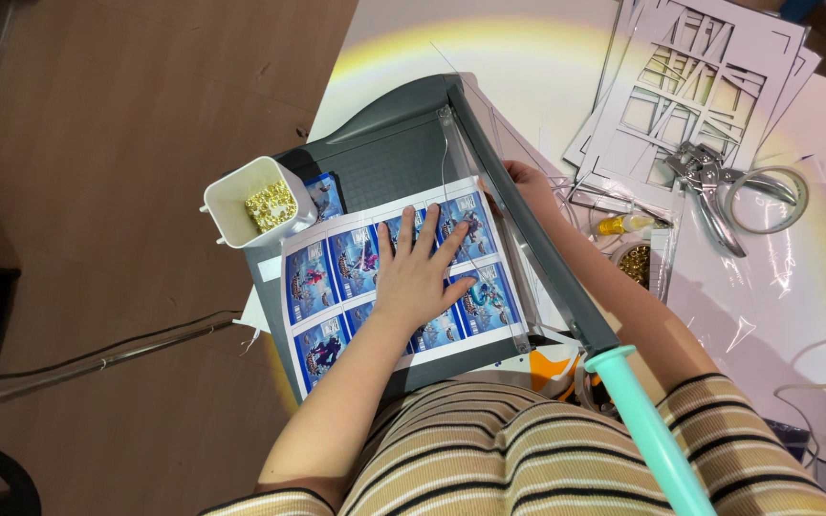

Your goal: The person uses a paper cutter to trim printed sheets into smaller rectangular pieces. They align the sheets, press the cutter handle to slice, and stack the cut pieces on the table.

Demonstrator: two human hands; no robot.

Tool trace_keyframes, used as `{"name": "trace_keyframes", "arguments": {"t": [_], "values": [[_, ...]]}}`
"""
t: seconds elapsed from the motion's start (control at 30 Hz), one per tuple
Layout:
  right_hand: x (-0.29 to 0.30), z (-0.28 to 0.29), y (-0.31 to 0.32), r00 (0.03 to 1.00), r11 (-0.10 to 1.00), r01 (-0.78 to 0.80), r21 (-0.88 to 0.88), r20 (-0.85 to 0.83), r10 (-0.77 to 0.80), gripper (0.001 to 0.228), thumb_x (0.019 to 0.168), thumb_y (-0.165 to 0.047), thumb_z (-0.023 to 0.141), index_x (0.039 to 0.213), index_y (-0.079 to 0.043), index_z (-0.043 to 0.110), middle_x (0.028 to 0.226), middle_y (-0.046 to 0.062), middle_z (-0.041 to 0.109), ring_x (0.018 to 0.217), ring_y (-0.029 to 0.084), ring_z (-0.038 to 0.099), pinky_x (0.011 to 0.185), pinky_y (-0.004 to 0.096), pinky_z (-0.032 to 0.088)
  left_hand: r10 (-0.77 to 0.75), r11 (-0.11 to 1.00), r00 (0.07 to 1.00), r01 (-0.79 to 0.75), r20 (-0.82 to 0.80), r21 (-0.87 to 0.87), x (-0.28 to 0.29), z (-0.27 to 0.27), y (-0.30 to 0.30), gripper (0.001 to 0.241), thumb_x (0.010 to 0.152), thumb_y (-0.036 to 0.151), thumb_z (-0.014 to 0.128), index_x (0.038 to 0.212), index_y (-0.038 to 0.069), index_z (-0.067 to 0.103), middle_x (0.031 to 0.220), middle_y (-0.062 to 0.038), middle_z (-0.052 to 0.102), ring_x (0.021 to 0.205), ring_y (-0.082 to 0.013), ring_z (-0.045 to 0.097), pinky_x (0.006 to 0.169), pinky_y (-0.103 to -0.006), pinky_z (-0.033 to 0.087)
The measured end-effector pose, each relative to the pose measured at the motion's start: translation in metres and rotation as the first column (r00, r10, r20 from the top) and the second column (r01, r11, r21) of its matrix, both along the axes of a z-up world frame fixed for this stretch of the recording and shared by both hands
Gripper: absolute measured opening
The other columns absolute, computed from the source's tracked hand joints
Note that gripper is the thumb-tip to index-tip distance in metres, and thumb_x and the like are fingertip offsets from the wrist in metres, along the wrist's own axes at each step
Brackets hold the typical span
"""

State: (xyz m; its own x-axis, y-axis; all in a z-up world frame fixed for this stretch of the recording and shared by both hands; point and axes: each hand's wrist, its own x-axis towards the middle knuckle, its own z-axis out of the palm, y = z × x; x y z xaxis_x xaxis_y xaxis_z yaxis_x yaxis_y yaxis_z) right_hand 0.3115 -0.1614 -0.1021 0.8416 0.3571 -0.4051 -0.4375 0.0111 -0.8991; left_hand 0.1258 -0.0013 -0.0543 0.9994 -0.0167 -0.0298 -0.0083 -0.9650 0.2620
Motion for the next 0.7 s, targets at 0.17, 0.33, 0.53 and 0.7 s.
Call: {"name": "trace_keyframes", "arguments": {"t": [0.17,0.33,0.53,0.7], "values": [[-0.003,0.006,0.004,1.000,0.999,-0.001,0.047,-0.004,0.001,0.028,0.079,-0.002,0.082,0.104,-0.003,0.070,0.073,0.010,0.065,0.058,0.020,0.067,0.052,0.028,0.056,0.008,1.000,1.000,-0.008,0.011,0.001,0.000,0.001,0.000,0.079,0.093,0.073,0.046,0.161,0.037,0.028,0.168,-0.012,0.025,0.154,-0.0437,0.015,0.118,-0.0703,0.006],[0.009,-0.022,0.000,1.000,1.000,0.016,0.027,0.012,-0.016,0.019,0.089,-0.009,0.077,0.107,-0.006,0.071,0.077,0.010,0.066,0.062,0.020,0.069,0.055,0.033,0.062,0.012,1.000,1.000,-0.012,-0.020,0.004,0.001,0.003,-0.002,0.079,0.093,0.072,0.046,0.161,0.037,0.028,0.169,-0.012,0.024,0.155,-0.0434,0.012,0.118,-0.0704,0.004],[0.002,-0.009,0.001,0.998,1.000,0.003,0.014,0.068,-0.004,0.017,0.092,-0.013,0.074,0.108,-0.007,0.071,0.079,0.005,0.066,0.068,0.013,0.066,0.062,0.024,0.057,0.013,1.000,0.999,-0.012,-0.042,0.005,0.002,0.004,-0.002,0.079,0.093,0.071,0.046,0.161,0.036,0.027,0.169,-0.012,0.023,0.155,-0.0439,0.012,0.118,-0.0708,0.003],[0.002,-0.007,0.002,0.996,1.000,-0.009,-0.019,0.084,0.010,0.015,0.092,-0.012,0.073,0.106,-0.009,0.072,0.078,0.005,0.066,0.067,0.013,0.066,0.061,0.024,0.056,0.004,1.000,0.998,-0.004,-0.060,0.000,0.002,0.003,-0.001,0.079,0.094,0.071,0.045,0.161,0.036,0.027,0.170,-0.007,0.021,0.155,-0.0442,0.010,0.117,-0.0720,0.002]]}}
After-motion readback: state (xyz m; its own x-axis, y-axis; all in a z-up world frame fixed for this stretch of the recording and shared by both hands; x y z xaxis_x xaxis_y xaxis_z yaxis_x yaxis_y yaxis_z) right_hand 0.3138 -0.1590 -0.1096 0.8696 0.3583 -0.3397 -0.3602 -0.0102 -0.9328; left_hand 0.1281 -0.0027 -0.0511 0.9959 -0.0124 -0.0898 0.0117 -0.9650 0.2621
